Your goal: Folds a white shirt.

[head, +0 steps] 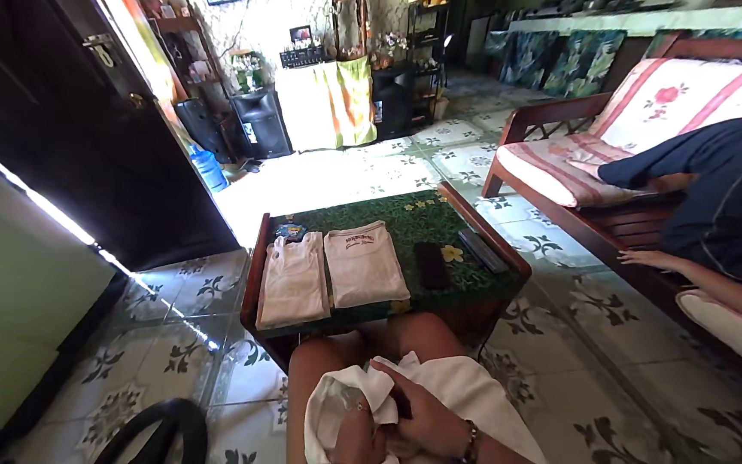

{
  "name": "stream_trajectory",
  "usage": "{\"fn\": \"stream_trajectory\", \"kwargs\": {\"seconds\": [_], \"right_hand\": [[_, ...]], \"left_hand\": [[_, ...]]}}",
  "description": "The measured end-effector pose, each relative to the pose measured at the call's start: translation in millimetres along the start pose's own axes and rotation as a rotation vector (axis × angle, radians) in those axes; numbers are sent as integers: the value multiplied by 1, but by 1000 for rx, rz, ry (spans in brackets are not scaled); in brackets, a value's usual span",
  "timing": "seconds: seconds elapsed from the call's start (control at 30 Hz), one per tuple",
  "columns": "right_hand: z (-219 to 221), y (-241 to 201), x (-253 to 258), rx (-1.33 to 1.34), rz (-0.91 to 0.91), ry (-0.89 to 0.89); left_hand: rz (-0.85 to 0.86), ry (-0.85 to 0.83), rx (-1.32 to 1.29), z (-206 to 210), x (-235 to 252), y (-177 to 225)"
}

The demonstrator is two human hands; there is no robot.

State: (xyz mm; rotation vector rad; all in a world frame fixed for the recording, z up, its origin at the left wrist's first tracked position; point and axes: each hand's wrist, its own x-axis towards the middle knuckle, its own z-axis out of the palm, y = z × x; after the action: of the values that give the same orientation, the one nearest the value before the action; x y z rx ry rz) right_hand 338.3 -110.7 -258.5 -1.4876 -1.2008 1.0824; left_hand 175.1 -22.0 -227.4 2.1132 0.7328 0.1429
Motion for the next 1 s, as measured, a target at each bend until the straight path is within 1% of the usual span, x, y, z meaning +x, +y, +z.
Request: {"fn": "stream_trajectory", "kwargs": {"seconds": [0.1, 0.17, 0.23, 0.33, 0.4, 0.47, 0.53, 0.57, 0.63, 0.7, 0.77, 0.83, 0.87, 0.93, 1.0], "right_hand": [[1, 0, -1, -21, -4, 17], [6, 2, -1, -99, -41, 92], [10, 3, -1, -179, -75, 141], [6, 2, 0, -185, -92, 123], [0, 1, -1, -92, -73, 58], [-6, -1, -2, 113, -26, -28], [-10, -1, -1, 267, -6, -60], [-11, -1, -1, 283, -3, -57], [-10, 0, -1, 214, -23, -32], [-6, -2, -1, 75, -81, 19], [0, -6, 0, -107, -182, 135], [7, -11, 3, -289, -310, 256], [9, -13, 4, -359, -369, 284], [11, -14, 4, -459, -487, 275], [14, -11, 1, -542, -644, 230]], "left_hand": [[22, -28, 29, -4, 2, -1], [47, -65, 27, -9, 2, 0], [96, -40, 9, -8, 1, 0], [81, -15, -56, -5, 0, -3], [49, 12, -126, -6, 0, -7], [10, 38, -193, -8, 0, -11], [-20, 48, -284, -11, 0, -13], [-18, 57, -321, -11, 1, -15], [-8, 65, -355, -9, 1, -17], [-19, 68, -358, -10, 1, -16], [-47, 93, -354, -10, 2, -15], [-39, 142, -384, -13, 3, -15], [-34, 159, -423, -16, 3, -15], [-49, 194, -517, -25, 3, -23], [-73, 243, -554, -44, 6, -38]]}}
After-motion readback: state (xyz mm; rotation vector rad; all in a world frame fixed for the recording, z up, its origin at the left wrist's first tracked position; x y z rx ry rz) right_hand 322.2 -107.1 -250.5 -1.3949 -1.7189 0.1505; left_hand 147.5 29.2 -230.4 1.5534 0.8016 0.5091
